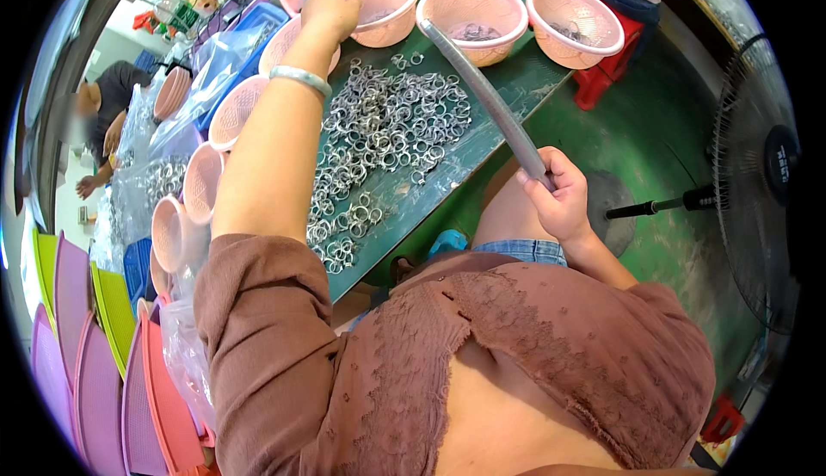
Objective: The person picks up metal rings from a workbench and slides them onto a tapered sizing mandrel to check their dimensions, repeating this for several rings.
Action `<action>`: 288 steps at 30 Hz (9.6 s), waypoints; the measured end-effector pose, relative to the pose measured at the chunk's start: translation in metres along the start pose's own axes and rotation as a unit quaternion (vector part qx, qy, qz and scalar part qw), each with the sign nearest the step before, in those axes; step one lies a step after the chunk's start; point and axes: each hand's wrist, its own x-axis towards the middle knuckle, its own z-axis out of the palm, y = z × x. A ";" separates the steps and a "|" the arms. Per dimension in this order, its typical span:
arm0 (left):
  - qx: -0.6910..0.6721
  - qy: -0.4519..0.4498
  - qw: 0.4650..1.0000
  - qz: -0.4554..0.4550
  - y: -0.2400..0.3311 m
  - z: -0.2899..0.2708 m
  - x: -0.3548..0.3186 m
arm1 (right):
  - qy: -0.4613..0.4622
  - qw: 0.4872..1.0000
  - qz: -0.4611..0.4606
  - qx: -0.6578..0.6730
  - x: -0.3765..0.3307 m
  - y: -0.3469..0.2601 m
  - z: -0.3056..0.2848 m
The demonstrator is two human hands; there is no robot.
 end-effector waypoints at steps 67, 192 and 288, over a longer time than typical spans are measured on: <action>-0.709 -0.103 0.694 -0.071 -0.043 -0.026 -0.259 | -0.081 0.894 -0.313 -0.310 0.014 -0.026 0.088; -0.134 -0.048 0.973 0.181 0.141 0.086 -0.003 | 0.134 0.984 -0.077 -0.084 -0.012 -0.001 -0.064; -0.734 -0.159 0.636 -0.176 -0.094 -0.049 -0.196 | -0.129 0.972 -0.081 -0.179 0.002 -0.016 0.056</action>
